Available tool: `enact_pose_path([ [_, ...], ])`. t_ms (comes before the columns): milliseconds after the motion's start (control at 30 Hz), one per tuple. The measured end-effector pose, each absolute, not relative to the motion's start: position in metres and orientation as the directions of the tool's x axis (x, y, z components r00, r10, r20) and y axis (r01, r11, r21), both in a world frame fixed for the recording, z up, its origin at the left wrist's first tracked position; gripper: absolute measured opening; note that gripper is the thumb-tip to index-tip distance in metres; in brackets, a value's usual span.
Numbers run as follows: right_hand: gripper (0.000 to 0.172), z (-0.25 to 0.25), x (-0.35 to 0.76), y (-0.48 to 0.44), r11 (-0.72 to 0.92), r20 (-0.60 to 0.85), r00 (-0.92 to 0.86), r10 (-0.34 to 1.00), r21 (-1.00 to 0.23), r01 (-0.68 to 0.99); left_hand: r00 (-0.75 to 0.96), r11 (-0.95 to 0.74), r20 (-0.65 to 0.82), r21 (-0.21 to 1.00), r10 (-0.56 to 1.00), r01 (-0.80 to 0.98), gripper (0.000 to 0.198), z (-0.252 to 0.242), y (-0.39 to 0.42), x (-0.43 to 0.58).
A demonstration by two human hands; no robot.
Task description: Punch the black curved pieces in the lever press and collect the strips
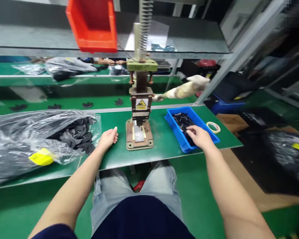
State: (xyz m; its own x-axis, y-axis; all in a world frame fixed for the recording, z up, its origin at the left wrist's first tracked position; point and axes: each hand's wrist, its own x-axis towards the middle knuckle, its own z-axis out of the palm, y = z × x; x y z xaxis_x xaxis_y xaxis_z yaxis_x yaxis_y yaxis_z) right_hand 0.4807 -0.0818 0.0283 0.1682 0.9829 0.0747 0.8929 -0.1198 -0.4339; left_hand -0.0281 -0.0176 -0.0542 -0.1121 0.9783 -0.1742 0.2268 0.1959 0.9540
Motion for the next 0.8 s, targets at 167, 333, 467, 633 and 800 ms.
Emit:
enact_pose_path([
  [167, 0.046, 0.020, 0.501, -0.054, -0.259, -0.277, 0.193, 0.941, -0.226, 0.939, -0.054, 0.062, -0.045, 0.928, 0.998, 0.368, 0.052, -0.070, -0.057, -0.037],
  [333, 0.045, 0.016, 0.484, -0.048, -0.280, -0.363, 0.206, 0.909, -0.167, 0.945, -0.096, 0.063, -0.028, 0.919, 0.995, 0.389, 0.048, -0.074, -0.064, -0.033],
  [467, 0.045, 0.022, 0.482, -0.049, -0.306, -0.299, 0.230, 0.926, -0.237, 0.922, -0.084, 0.052, -0.019, 0.910, 0.996, 0.411, 0.047, -0.072, -0.065, -0.031],
  [633, 0.042, 0.038, 0.492, -0.064, -0.298, -0.078, 0.298, 0.951, -0.475, 0.828, -0.088, 0.042, -0.007, 0.912, 0.996, 0.409, 0.041, -0.071, -0.067, -0.034],
  [800, 0.046, 0.047, 0.463, -0.084, -0.108, 0.157, 0.376, 0.913, -0.796, 0.595, -0.146, -0.002, 0.051, 0.949, 0.988, 0.316, 0.036, -0.068, -0.066, -0.027],
])
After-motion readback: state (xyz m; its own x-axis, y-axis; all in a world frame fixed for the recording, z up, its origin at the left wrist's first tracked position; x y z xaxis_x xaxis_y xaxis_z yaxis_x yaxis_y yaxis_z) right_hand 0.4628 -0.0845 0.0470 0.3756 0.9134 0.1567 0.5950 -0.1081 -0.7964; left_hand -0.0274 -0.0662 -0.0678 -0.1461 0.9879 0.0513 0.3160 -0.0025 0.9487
